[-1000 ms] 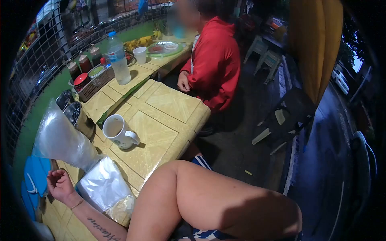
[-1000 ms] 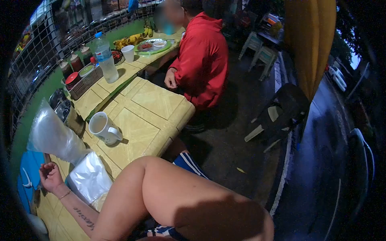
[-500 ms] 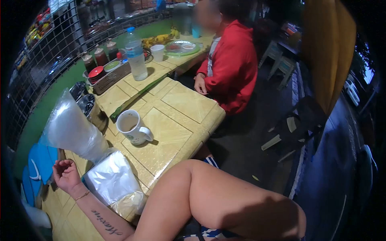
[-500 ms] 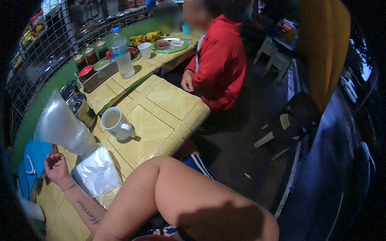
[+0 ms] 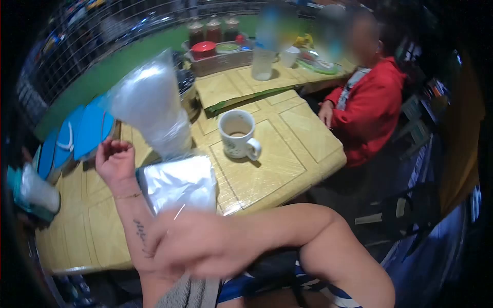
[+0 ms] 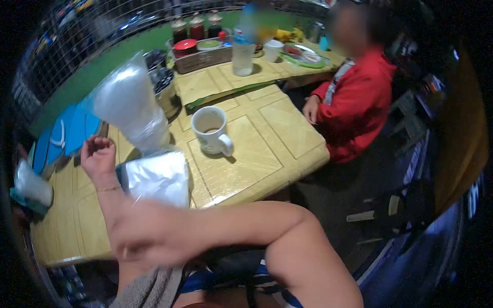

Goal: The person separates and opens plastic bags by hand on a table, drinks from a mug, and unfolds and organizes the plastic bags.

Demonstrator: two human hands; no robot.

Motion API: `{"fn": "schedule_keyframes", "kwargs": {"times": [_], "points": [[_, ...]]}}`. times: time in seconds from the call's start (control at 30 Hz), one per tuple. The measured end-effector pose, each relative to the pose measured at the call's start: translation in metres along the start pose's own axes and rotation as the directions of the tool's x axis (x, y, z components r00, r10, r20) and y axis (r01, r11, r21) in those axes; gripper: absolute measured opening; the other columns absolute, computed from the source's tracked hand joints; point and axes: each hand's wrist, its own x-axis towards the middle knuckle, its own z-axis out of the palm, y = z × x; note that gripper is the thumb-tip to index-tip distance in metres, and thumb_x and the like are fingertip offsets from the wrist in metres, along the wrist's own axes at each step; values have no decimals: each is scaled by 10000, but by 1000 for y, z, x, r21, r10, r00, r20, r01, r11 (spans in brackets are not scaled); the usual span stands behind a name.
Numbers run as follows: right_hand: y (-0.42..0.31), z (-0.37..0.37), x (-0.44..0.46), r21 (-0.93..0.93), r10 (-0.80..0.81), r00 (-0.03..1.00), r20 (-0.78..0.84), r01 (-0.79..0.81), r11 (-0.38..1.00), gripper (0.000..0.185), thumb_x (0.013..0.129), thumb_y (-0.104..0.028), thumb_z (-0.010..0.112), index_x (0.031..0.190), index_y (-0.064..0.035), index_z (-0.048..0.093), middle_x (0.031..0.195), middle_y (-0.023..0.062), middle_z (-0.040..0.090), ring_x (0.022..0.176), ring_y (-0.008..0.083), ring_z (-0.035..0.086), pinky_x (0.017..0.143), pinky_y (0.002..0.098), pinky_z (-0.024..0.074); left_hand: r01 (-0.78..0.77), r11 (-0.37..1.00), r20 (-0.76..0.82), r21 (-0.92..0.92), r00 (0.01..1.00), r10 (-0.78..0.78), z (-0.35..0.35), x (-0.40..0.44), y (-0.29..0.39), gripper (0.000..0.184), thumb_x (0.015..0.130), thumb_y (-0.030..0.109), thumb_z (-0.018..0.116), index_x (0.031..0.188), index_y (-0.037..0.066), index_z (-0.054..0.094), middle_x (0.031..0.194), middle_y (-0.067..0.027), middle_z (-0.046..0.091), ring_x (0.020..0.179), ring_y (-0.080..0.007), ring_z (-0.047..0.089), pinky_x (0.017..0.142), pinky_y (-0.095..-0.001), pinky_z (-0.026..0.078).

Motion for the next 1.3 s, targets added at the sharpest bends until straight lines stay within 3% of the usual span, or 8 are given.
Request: {"fn": "schedule_keyframes", "kwargs": {"times": [0.07, 0.13, 0.2, 0.3, 0.57, 0.9, 1.07, 1.3], "points": [[3, -47, -22, -585, 30, 980, -196, -142, 798, 312, 678, 58, 665, 981, -16, 646, 1007, 145, 610, 953, 326, 592, 837, 407, 467, 3, 1000, 3, -12, 1000, -3, -2, 0, -2, 135, 924, 198, 568, 918, 66, 595, 915, -41, 624, 797, -181, 558, 737, -375, 434], [25, -78, -60, -774, -111, 853, -511, -400, 491, 233, 736, 5, 725, 935, -26, 608, 967, 106, 608, 932, 267, 591, 811, 354, 473, 9, 1000, -1, -9, 1000, -9, 0, -1, -3, 126, 925, 197, 570, 905, 77, 600, 893, -32, 630, 776, -175, 563, 737, -371, 435], [32, -93, -86, -508, -23, 548, -836, -760, 406, 332, 745, -130, 774, 971, -8, 564, 974, 157, 600, 907, 315, 579, 797, 409, 467, 13, 1000, -5, -13, 1000, -13, 8, -7, -7, 126, 923, 197, 573, 883, 84, 610, 861, -29, 643, 753, -173, 579, 731, -368, 446], [50, -115, -118, -425, 158, 469, -869, -871, 247, 434, 740, -222, 800, 1007, -1, 539, 997, 179, 587, 910, 315, 573, 783, 418, 469, 4, 1000, -72, 7, 997, -4, 13, -9, -11, 133, 923, 197, 571, 875, 83, 620, 855, -34, 656, 748, -171, 590, 721, -368, 457], [73, -121, -120, -73, 471, 308, -827, -888, 453, 232, 747, -142, 786, 843, 25, 655, 988, 202, 670, 865, 289, 653, 734, 345, 506, -37, 997, -120, 61, 992, 44, 15, -10, -10, 157, 944, 212, 540, 862, 95, 605, 855, -29, 650, 744, -168, 590, 718, -378, 459], [38, -108, -102, -693, -19, 816, -578, -478, 540, 185, 704, 62, 719, 694, 26, 538, 1090, 278, 642, 1078, 350, 649, 815, 355, 519, -21, 998, -103, 62, 994, 27, 19, -12, -11, 156, 952, 220, 530, 876, 103, 598, 859, -19, 636, 750, -171, 584, 724, -379, 452], [-15, -97, -67, -696, 0, 903, -431, -332, 636, 74, 748, 52, 652, 765, 70, 582, 1226, 397, 531, 1089, 416, 629, 879, 387, 527, -23, 999, -107, 45, 994, 28, 20, -13, -11, 150, 951, 218, 526, 887, 106, 603, 853, -2, 625, 753, -158, 585, 727, -375, 456], [-79, -81, -21, -771, -82, 968, -239, -138, 621, 102, 733, -10, 703, 782, 29, 623, 1235, 344, 559, 1089, 402, 627, 900, 405, 520, -10, 999, -176, 53, 984, 19, 23, -14, -13, 169, 927, 226, 567, 861, 78, 617, 795, -11, 632, 738, -154, 590, 726, -374, 463]]}}
